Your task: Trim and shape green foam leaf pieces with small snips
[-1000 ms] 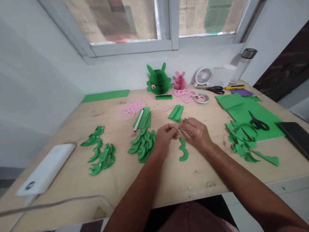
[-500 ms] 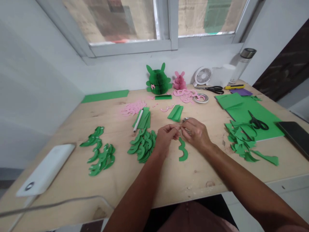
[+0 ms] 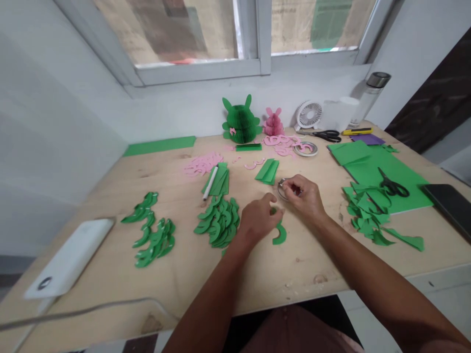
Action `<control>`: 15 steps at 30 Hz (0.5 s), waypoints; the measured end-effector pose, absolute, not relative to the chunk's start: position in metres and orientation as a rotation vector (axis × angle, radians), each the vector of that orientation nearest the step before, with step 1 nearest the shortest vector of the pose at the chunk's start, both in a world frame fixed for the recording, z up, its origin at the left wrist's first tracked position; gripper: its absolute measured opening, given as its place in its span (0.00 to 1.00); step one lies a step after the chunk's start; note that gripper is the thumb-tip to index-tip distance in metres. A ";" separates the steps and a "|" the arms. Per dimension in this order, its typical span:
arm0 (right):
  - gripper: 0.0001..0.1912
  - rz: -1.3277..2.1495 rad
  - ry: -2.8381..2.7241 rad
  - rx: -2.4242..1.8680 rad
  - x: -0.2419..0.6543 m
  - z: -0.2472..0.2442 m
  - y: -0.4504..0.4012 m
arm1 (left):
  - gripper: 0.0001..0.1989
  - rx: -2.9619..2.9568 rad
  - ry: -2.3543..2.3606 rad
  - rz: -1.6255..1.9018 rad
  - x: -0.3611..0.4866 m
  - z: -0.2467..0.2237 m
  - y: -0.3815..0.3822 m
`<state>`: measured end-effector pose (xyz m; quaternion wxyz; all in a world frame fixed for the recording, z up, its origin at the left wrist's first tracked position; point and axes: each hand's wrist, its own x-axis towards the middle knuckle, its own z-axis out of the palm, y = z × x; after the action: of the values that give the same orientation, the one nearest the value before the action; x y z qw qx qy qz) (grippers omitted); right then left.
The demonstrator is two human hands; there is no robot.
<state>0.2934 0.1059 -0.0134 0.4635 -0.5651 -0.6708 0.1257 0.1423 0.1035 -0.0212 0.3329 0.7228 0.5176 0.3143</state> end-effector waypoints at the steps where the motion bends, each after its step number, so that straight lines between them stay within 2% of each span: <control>1: 0.07 0.312 -1.645 -1.390 0.293 -0.013 0.106 | 0.13 1.933 1.348 0.798 0.145 -0.020 0.100; 4: 0.07 0.328 -1.636 -1.391 0.292 -0.012 0.105 | 0.18 2.077 1.361 0.752 0.152 -0.018 0.091; 15: 0.07 0.323 -1.630 -1.372 0.294 -0.013 0.106 | 0.18 2.059 1.266 0.708 0.137 -0.021 0.099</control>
<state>0.2940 0.1064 -0.0130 0.4736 -0.5609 -0.6662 0.1319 0.1374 0.0987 -0.0208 0.3066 0.7782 0.4784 0.2675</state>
